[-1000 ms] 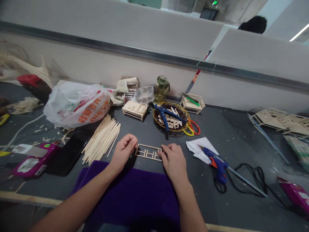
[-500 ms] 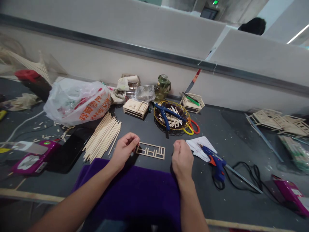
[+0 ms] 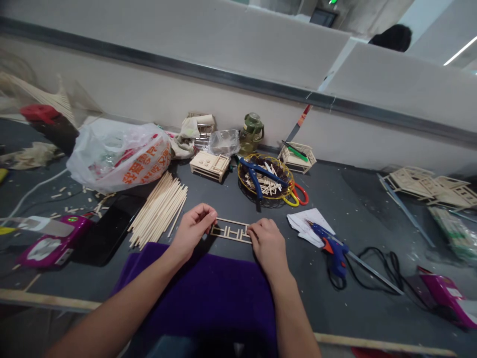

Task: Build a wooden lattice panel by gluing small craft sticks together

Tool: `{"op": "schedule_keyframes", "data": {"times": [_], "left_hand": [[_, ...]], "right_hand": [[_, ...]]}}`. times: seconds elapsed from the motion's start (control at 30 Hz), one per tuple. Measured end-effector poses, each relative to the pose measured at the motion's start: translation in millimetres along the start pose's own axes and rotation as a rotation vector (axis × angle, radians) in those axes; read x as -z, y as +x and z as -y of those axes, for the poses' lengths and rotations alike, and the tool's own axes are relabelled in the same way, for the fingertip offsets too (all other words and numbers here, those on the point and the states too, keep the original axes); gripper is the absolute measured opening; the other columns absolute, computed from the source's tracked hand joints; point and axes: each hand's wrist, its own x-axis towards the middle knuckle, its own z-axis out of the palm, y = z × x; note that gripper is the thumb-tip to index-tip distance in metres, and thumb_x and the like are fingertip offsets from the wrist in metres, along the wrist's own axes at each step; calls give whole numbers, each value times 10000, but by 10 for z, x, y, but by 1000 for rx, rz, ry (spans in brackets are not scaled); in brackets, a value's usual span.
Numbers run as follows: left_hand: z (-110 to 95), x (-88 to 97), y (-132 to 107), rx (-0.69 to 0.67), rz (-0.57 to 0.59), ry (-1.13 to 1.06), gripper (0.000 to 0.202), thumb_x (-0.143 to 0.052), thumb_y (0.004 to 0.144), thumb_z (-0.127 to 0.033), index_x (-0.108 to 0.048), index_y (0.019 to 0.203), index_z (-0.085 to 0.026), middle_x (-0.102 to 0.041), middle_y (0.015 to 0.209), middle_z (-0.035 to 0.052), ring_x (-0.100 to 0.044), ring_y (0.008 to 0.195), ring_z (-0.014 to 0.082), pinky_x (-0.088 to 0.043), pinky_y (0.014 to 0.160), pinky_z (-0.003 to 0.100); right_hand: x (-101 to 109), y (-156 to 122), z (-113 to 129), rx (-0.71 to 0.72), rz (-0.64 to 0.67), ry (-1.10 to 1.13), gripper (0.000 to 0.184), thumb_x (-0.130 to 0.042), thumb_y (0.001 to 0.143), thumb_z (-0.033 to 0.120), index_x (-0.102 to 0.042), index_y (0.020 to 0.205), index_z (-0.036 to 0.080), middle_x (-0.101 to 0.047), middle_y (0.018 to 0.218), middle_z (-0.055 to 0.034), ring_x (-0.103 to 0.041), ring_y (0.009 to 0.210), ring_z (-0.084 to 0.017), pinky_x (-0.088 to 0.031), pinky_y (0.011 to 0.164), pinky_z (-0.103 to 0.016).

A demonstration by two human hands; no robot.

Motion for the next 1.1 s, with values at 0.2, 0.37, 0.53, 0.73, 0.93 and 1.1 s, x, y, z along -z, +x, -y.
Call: {"op": "schedule_keyframes", "data": {"times": [0.2,0.37,0.53,0.73,0.93,1.1], "left_hand": [[14,14,9,-13,15,32,221,-624,821,-368,-573,749,-165,-563,661,-15,-440,554,78,-336,525,207],[43,22,21,-19,14,26,232,-620,823,-380,-573,754,-163,-569,663,-12,-445,554,78,-339,523,205],[32,2,10,-28,58,58,208,-627,818,-357,-592,765,-158,-581,682,-6,-445,556,76,-348,529,207],[1,-13,-1,-21,57,44,203,-634,807,-349,-596,752,-157,-571,668,-9,-432,552,75,-358,535,208],[30,-12,6,-19,76,54,214,-634,803,-368,-607,761,-159,-580,674,1,-455,572,85,-363,533,208],[32,-16,5,-11,76,53,208,-637,795,-365,-606,755,-163,-586,673,-1,-477,583,92,-387,555,216]], "right_hand": [[89,-12,25,-59,-165,99,243,-382,973,287,-550,825,191,-569,822,-44,-518,820,-191,-387,758,-311],[106,-108,-43,-365,-462,414,324,-364,978,429,-524,813,202,-479,660,28,-429,575,-128,-338,571,-253],[93,-80,19,-364,-320,441,354,-475,923,479,-580,737,196,-535,637,26,-485,603,-132,-358,594,-244],[63,-36,11,-226,-82,281,224,-538,888,365,-692,856,205,-678,882,-47,-608,832,-192,-422,768,-286],[-39,-45,166,-178,-8,-58,214,-527,918,331,-673,838,195,-639,851,-53,-588,814,-197,-392,747,-290],[-87,-33,185,-176,21,-199,229,-441,952,275,-593,803,189,-606,808,-56,-552,762,-190,-346,692,-287]]}}
